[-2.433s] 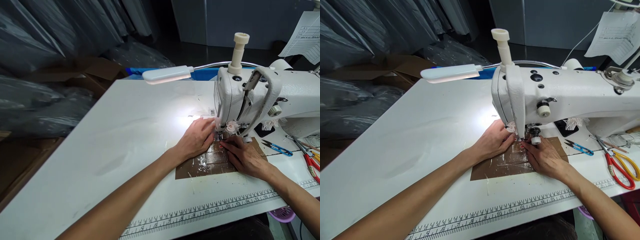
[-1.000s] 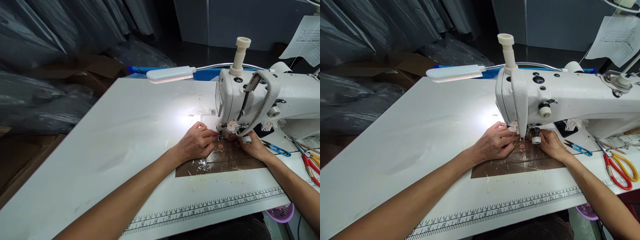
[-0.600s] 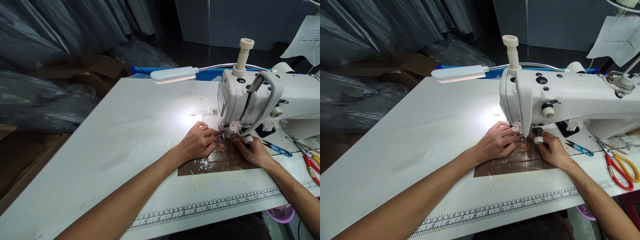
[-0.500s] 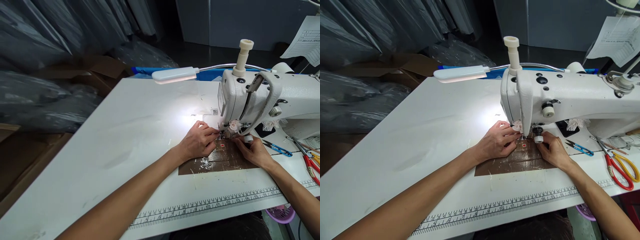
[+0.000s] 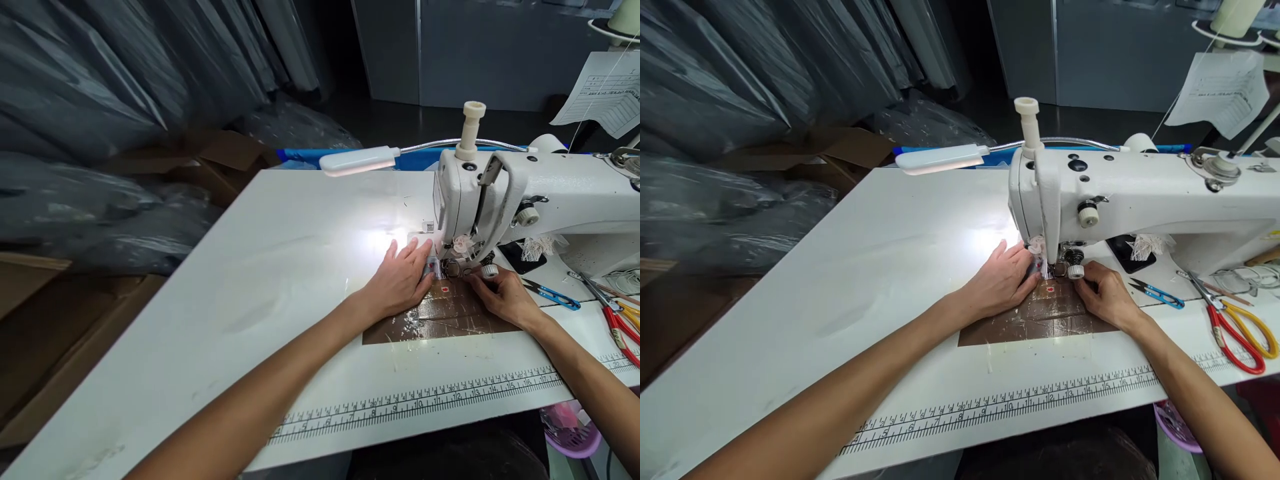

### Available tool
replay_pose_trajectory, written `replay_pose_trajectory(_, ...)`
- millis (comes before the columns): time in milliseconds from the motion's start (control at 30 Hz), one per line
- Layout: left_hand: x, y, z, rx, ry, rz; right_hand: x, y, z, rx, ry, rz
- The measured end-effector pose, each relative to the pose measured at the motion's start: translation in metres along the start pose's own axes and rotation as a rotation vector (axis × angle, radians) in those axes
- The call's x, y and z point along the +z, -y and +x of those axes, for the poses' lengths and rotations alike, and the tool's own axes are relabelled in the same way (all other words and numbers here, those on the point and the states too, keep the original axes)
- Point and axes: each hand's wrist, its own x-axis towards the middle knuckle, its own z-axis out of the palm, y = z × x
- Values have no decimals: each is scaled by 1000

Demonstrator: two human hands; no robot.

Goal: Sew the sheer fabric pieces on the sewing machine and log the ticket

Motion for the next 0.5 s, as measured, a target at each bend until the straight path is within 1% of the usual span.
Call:
replay_pose_trajectory(67,-5,-7,-7,-108,58,83,-4,3,0,8,37,12)
replay_pose_trajectory(100,-9,-9,-10,-135,79,108,-8,6,0,12,62,12)
replay_pose_trajectory(167,-19,-9,-15,-130,100,121,-20,13,-1,8,119,-5)
replay_pose_trajectory(267,-33,5,-13,-73,67,113,-43,19,-8,-55,149,-61)
replay_pose_trajectory(367,-37,24,1,-1,34,43,-62,13,-22,-78,60,-169)
replay_pose_trajectory(500,-29,41,23,128,88,-68,-76,-9,-46,-68,-73,-342)
